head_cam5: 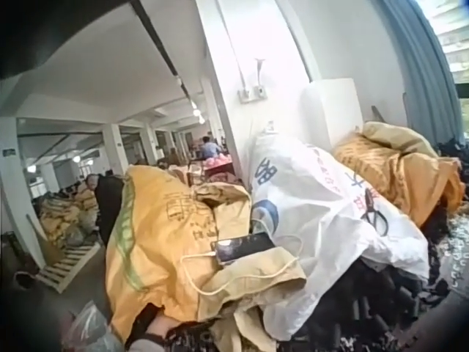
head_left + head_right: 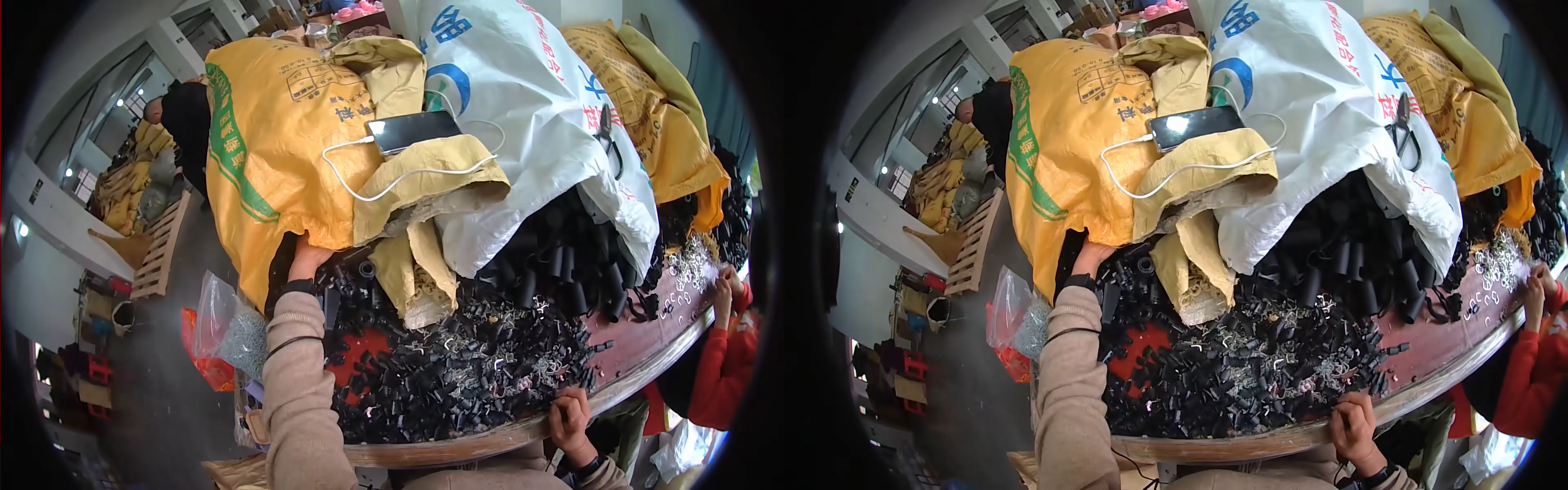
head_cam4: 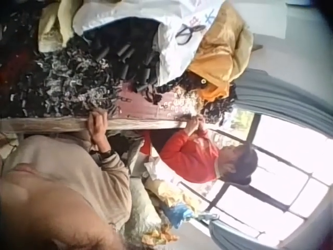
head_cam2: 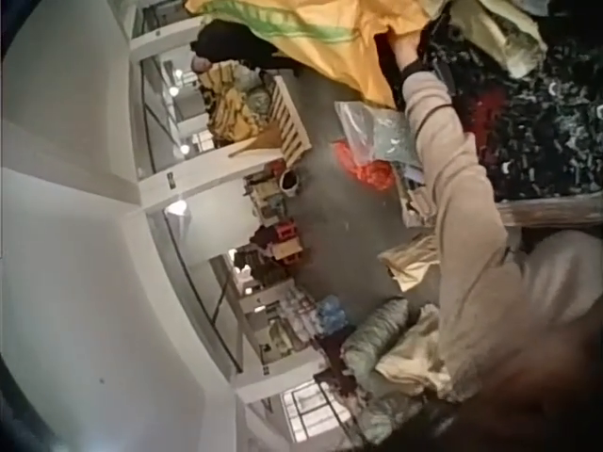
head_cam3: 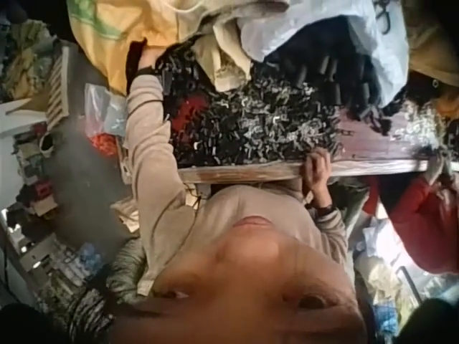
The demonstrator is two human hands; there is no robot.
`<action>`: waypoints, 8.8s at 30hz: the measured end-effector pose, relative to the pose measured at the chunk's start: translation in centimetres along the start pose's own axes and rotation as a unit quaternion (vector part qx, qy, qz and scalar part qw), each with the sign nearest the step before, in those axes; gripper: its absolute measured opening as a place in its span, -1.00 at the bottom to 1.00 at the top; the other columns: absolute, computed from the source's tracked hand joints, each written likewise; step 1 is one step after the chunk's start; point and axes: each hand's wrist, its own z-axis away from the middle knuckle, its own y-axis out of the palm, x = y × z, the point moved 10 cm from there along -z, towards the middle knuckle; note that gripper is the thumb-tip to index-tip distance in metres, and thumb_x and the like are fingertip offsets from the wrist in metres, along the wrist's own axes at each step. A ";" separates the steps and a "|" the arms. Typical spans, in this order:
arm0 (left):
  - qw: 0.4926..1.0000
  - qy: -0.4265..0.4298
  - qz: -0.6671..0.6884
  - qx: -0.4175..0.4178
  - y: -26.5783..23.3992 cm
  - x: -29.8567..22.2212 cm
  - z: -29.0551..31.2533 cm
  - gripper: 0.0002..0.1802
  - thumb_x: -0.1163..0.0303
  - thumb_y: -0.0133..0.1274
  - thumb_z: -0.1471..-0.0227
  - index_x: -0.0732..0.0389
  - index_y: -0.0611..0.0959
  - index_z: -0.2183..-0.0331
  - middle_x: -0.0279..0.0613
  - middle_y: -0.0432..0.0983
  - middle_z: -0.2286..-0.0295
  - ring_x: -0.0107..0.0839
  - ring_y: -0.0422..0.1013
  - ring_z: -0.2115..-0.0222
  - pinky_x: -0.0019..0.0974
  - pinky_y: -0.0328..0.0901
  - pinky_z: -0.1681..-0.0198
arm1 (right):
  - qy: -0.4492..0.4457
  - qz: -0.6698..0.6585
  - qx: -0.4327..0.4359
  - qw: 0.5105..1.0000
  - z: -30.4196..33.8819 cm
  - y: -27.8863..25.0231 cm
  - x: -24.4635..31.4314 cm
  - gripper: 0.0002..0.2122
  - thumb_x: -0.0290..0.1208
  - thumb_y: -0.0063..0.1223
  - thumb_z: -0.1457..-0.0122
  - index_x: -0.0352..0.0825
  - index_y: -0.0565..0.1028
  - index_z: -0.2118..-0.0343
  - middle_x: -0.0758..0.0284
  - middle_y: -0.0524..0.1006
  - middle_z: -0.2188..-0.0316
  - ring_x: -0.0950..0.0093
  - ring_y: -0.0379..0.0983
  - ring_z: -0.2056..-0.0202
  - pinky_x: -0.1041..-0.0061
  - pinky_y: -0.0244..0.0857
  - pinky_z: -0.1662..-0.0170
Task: The person assembles small components by hand, inserting a small white plastic part into a black plastic housing. They then pick up a larger black cylindrical sleeve and slide it over the assembly before setting the completed unit aside.
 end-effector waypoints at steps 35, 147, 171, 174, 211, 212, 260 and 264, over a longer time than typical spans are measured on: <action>0.835 0.013 -0.541 -0.095 3.9 -8.2 7.6 -0.65 0.21 0.20 0.41 0.23 0.59 0.50 0.01 0.47 0.52 -0.21 0.42 0.40 -0.29 0.27 0.30 | 0.064 -0.019 -0.023 0.998 0.3 0.1 -1.3 -0.91 -0.71 -0.13 0.12 -0.40 0.31 0.52 0.23 0.32 0.44 0.48 0.24 0.47 0.62 0.12 0.45; 0.862 -0.361 0.322 0.150 30.6 7.7 34.6 -0.76 0.40 -0.04 0.04 0.31 0.44 0.28 -0.08 0.44 0.36 -0.38 0.42 0.38 -0.53 0.33 0.35 | 0.040 0.224 0.103 0.968 -3.5 2.4 -5.5 -0.87 -0.46 -0.05 0.08 -0.32 0.32 0.43 0.25 0.31 0.55 0.25 0.32 0.49 0.36 0.19 0.46; 0.864 -0.358 0.325 0.142 30.4 7.4 34.6 -0.76 0.39 -0.04 0.04 0.30 0.44 0.29 -0.10 0.44 0.35 -0.39 0.43 0.39 -0.53 0.34 0.37 | 0.066 0.095 0.132 0.984 -4.1 3.1 -5.1 -0.86 -0.56 -0.07 0.15 -0.33 0.31 0.46 0.22 0.31 0.55 0.25 0.31 0.50 0.42 0.20 0.45; 0.868 -0.346 0.327 0.141 30.5 7.5 34.0 -0.73 0.38 -0.03 0.05 0.28 0.42 0.26 -0.05 0.43 0.34 -0.37 0.42 0.39 -0.50 0.34 0.35 | 0.087 0.051 0.122 0.987 -4.3 2.7 -5.5 -0.88 -0.58 -0.06 0.15 -0.34 0.31 0.47 0.25 0.32 0.58 0.31 0.31 0.54 0.47 0.19 0.47; 0.848 -0.312 0.381 0.197 32.2 5.7 33.5 -0.64 0.32 0.02 0.09 0.32 0.42 0.25 -0.10 0.43 0.35 -0.42 0.42 0.39 -0.57 0.35 0.35 | -0.112 -0.070 0.177 0.975 -1.3 4.2 4.1 -0.87 -0.55 0.06 0.12 -0.38 0.38 0.48 0.27 0.37 0.56 0.35 0.32 0.55 0.47 0.21 0.47; 0.850 -0.313 0.381 0.188 32.0 5.9 33.5 -0.65 0.32 0.01 0.08 0.32 0.42 0.24 -0.10 0.43 0.35 -0.42 0.42 0.39 -0.56 0.35 0.35 | -0.105 -0.058 0.188 0.975 -1.2 4.4 3.8 -0.88 -0.55 0.06 0.11 -0.39 0.38 0.48 0.28 0.37 0.56 0.36 0.32 0.55 0.46 0.20 0.48; 0.854 -0.361 0.344 0.149 32.0 8.0 34.5 -0.72 0.36 -0.03 0.04 0.29 0.46 0.25 -0.23 0.44 0.38 -0.48 0.40 0.39 -0.50 0.34 0.30 | -0.218 0.015 0.160 0.963 0.0 3.1 6.9 -0.82 -0.47 0.07 0.20 -0.24 0.34 0.49 0.32 0.39 0.25 0.33 0.26 0.15 0.36 0.08 0.21; 0.851 -0.352 0.352 0.168 32.5 7.4 34.5 -0.71 0.36 -0.05 0.03 0.30 0.45 0.24 -0.19 0.44 0.36 -0.45 0.41 0.37 -0.52 0.34 0.30 | -0.121 -0.019 0.160 0.979 -0.9 2.5 5.7 -0.85 -0.52 0.06 0.18 -0.27 0.35 0.50 0.29 0.36 0.27 0.28 0.25 0.18 0.33 0.07 0.18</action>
